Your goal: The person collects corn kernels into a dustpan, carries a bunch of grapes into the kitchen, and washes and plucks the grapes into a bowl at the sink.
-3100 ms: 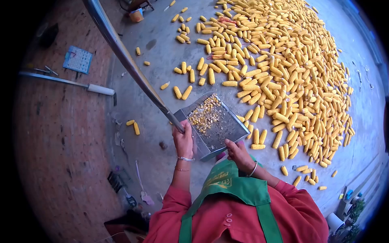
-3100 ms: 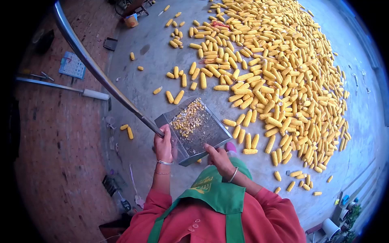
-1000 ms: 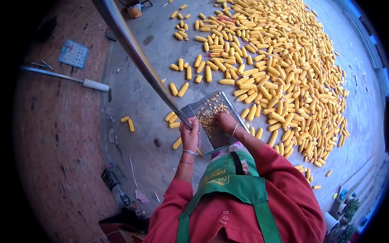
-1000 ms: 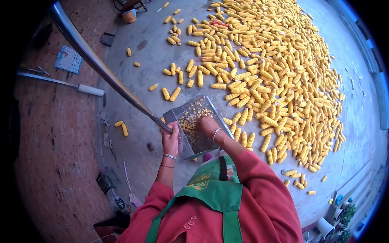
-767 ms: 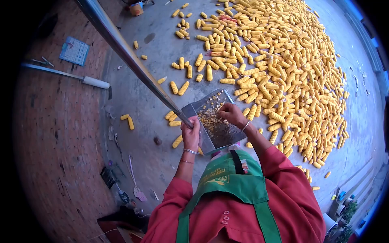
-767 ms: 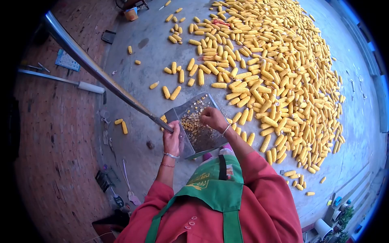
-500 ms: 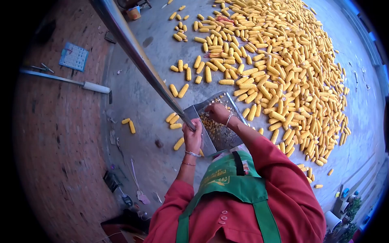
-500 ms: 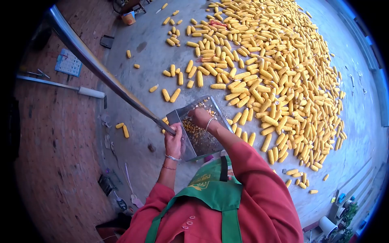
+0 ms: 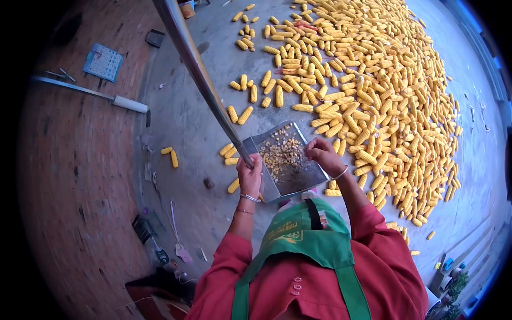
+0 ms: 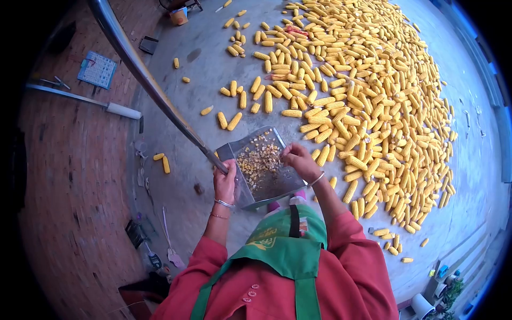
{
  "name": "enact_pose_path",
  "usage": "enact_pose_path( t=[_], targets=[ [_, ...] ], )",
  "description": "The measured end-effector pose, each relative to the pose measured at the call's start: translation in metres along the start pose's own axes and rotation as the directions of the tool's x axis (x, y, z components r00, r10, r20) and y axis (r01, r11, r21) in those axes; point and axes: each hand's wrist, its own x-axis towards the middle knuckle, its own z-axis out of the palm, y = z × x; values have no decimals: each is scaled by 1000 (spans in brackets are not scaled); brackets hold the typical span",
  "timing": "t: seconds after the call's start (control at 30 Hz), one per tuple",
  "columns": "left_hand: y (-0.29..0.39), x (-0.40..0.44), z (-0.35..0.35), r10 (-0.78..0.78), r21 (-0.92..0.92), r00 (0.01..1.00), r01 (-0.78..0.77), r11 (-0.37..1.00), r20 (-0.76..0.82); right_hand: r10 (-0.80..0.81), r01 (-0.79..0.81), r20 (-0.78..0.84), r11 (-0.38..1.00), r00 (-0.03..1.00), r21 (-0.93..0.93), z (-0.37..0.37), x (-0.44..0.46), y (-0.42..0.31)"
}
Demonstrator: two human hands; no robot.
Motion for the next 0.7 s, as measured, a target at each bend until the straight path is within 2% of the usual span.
enact_pose_path(
  t=[0.03,0.07,0.17,0.23,0.27,0.33,0.37,0.4,0.5,0.53,0.57,0.6,0.67,0.7],
  targets=[
    [2,3,-2,-4,20,1000,4,1000,-19,-19,18,0,982,1000,189,-12,-12,2],
    [3,5,-4,-8,40,999,9,999,-37,11,-5,-21,965,1000,264,-21,-26,1],
    [-7,10,-7,0,44,999,2,999,-52,-15,25,-48,977,999,213,-34,-51,5],
    [-10,15,-7,-16,44,998,19,999,-55,-14,12,3,923,1000,385,-35,-57,13],
    [-12,16,-5,-10,46,999,12,999,-45,-22,22,-3,921,1000,389,-38,-60,18],
    [-4,17,-1,37,68,994,-31,997,-99,156,-107,-139,945,978,310,-42,-65,32],
    [1,16,0,-49,13,995,50,999,-83,238,-177,-209,945,949,276,-44,-67,39],
    [1,18,0,-44,15,996,45,999,-79,233,-170,-209,945,950,279,-45,-67,49],
    [-19,26,-5,-61,17,996,62,998,-72,397,-320,-207,890,894,325,-34,-61,71],
    [-29,31,-7,43,101,997,-37,994,-58,397,-319,-205,889,895,328,-26,-54,73],
    [-40,34,-7,146,182,989,-137,974,-35,413,-315,-154,846,898,431,-22,-47,72],
    [-34,34,-4,147,184,989,-139,973,-33,422,-310,-102,791,901,528,-20,-41,70],
    [0,40,2,35,152,995,-21,988,-91,410,-313,-78,794,909,520,-18,-41,52],
    [28,37,5,-58,68,996,63,996,-74,400,-313,-99,827,911,468,-14,-51,37]
  ],
)
